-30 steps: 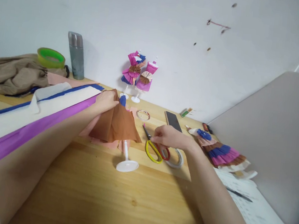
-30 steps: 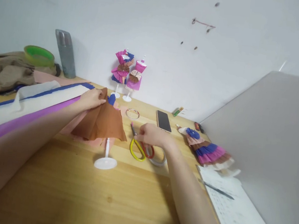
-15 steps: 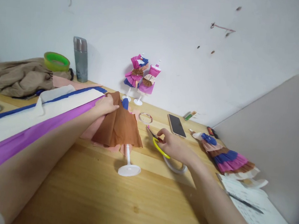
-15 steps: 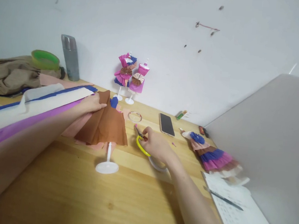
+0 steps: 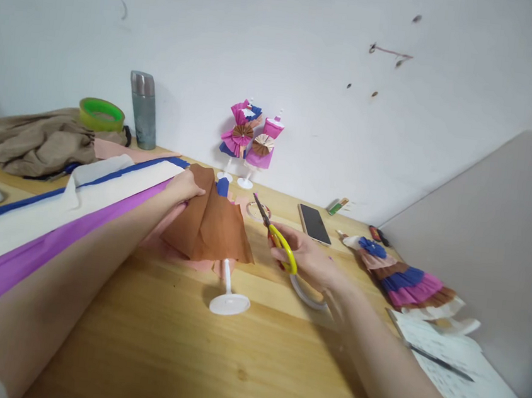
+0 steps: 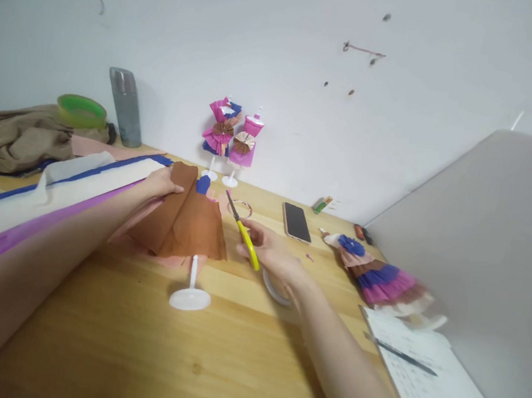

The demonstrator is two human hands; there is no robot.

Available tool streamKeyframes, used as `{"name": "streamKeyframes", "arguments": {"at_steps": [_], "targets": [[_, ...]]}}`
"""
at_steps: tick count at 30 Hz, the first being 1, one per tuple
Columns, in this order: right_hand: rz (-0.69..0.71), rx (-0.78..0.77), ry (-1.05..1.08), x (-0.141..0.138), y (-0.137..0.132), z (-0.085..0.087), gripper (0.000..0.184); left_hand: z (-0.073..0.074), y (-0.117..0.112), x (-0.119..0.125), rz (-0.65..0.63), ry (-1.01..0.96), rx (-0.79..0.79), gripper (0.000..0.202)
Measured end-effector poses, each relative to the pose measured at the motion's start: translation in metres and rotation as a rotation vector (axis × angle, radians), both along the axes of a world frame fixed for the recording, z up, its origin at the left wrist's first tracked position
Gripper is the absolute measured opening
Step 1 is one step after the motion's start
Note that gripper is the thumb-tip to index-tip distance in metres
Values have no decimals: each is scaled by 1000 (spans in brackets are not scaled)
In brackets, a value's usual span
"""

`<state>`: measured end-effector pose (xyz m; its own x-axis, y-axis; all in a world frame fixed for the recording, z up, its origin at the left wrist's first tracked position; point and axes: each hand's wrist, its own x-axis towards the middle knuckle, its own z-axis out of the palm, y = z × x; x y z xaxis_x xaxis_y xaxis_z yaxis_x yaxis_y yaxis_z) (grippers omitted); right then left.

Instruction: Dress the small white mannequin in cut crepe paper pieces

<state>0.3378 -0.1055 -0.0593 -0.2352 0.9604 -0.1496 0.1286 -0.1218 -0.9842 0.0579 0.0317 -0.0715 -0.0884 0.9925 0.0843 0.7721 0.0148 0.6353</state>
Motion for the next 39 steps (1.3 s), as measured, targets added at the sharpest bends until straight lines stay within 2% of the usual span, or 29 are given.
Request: {"name": "streamKeyframes", "arguments": {"at_steps": [3, 7, 11, 14, 16, 18, 21, 23, 25, 27, 29, 31, 36, 39], "targets": [[64, -46, 105, -3, -3, -3, 66, 7, 5, -3, 82, -12, -21, 33], [76, -53, 157, -4, -6, -8, 69, 18, 8, -10, 119, -104, -20, 18], [99, -68, 227, -8, -8, -12, 66, 25, 7, -11, 152, -303, 50, 15], [199, -88, 298, -16, -12, -11, 70, 33, 2, -6, 113, -511, 96, 13], [258, -58, 351, -22, -17, -9, 70, 41, -4, -3, 64, -633, 118, 15], [251, 14, 375, -27, -21, -8, 58, 48, -9, 0, -25, -813, 109, 18], [153, 152, 290, -30, -23, -8, 39, 55, -16, 0, -259, -1152, 42, 24], [90, 196, 231, -29, -20, -12, 38, 53, -16, -1, -441, -1279, -44, 32], [44, 194, 203, -27, -15, -17, 39, 48, -14, -4, -563, -1311, -134, 38], [0, 183, 174, -26, -9, -21, 42, 41, -10, -8, -621, -1312, -171, 41], [-35, 174, 167, -27, -5, -23, 46, 37, -6, -12, -648, -1316, -132, 43], [-46, 150, 214, -30, -2, -22, 49, 39, -7, -13, -670, -1311, -49, 45], [-74, 76, 388, -37, 0, -7, 52, 68, -31, -3, -717, -1235, 225, 44], [-121, 76, 428, -42, 4, 4, 53, 84, -46, 1, -698, -1185, 290, 40]]}}
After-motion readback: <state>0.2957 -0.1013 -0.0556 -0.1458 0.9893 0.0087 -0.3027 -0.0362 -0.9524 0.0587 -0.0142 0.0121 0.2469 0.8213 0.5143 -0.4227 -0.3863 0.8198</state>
